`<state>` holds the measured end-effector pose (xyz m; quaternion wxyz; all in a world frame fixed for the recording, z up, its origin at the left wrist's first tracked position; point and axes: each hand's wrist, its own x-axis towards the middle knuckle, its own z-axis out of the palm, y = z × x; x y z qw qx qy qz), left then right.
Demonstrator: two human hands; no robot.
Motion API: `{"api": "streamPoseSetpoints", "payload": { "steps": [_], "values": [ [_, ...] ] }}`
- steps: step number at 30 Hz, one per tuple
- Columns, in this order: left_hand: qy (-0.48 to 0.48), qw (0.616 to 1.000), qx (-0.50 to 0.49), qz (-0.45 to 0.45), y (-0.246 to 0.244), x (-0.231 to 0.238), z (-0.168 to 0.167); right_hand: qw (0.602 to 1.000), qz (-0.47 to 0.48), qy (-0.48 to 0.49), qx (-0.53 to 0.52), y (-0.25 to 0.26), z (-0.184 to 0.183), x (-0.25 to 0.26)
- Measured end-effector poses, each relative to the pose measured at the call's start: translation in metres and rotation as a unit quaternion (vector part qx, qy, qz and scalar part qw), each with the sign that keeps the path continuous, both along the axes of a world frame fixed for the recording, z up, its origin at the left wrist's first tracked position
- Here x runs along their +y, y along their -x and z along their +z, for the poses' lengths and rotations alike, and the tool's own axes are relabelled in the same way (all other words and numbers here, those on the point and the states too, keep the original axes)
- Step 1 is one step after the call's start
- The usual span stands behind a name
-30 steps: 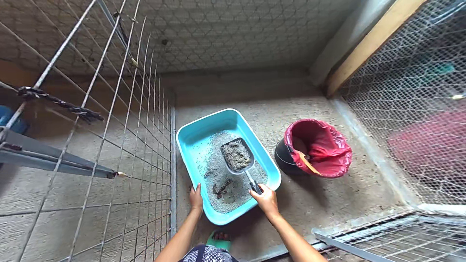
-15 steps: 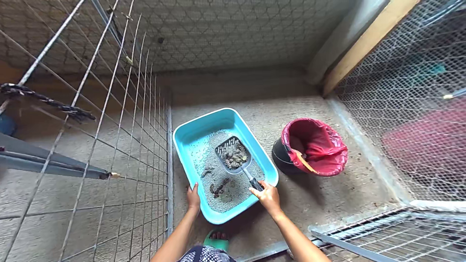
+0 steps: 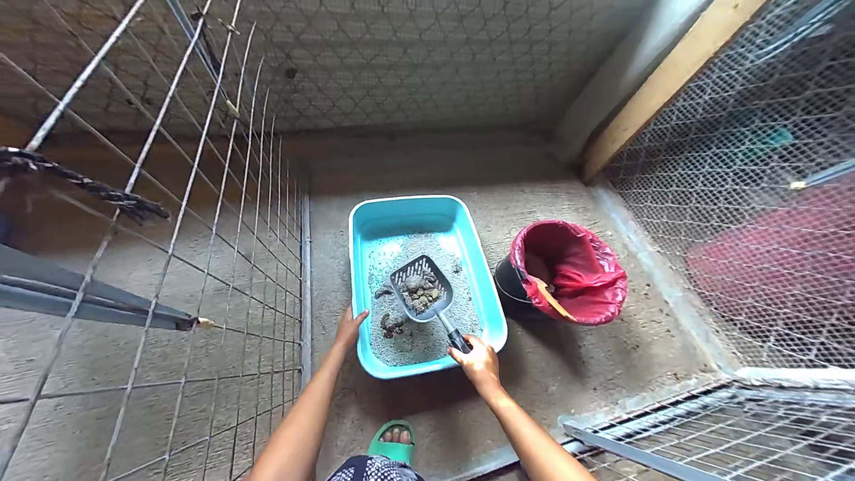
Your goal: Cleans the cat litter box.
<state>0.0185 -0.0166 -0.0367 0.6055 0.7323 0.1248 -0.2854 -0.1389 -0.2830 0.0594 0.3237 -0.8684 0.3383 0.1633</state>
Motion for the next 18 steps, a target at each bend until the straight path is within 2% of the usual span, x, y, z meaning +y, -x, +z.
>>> {"api": "streamPoseSetpoints", "payload": {
  "steps": [4,7,10,12,13,14,15,16,17,18],
  "values": [
    [0.047,0.985,0.004,0.164,0.076,-0.013,-0.021,1.0,0.01,-0.006,-0.007,0.001,0.002,-0.002],
    [0.075,0.971,0.033,0.223,0.082,-0.02,-0.021,0.997,-0.028,-0.034,-0.059,0.005,0.01,-0.009],
    [0.088,0.967,0.03,0.238,0.078,-0.022,-0.018,0.972,-0.102,-0.118,-0.177,0.008,0.035,-0.02],
    [0.091,0.966,0.024,0.239,0.076,-0.022,-0.015,0.928,-0.158,-0.182,-0.285,0.007,0.074,-0.018],
    [0.091,0.967,0.022,0.238,0.076,-0.022,-0.014,0.912,-0.196,-0.201,-0.3,0.001,0.115,-0.008],
    [0.093,0.967,0.02,0.235,0.076,-0.021,-0.014,0.909,-0.271,-0.231,-0.217,-0.011,0.18,0.008],
    [0.096,0.968,0.019,0.231,0.076,-0.021,-0.014,0.883,-0.358,-0.236,-0.19,-0.025,0.224,0.021],
    [0.098,0.968,0.017,0.229,0.076,-0.021,-0.015,0.846,-0.432,-0.242,-0.198,-0.035,0.248,0.026],
    [0.099,0.969,0.016,0.227,0.076,-0.021,-0.014,0.803,-0.48,-0.271,-0.226,-0.039,0.256,0.021],
    [0.097,0.969,0.014,0.227,0.076,-0.022,-0.013,0.75,-0.495,-0.345,-0.27,-0.036,0.248,0.004]
  ]
}}
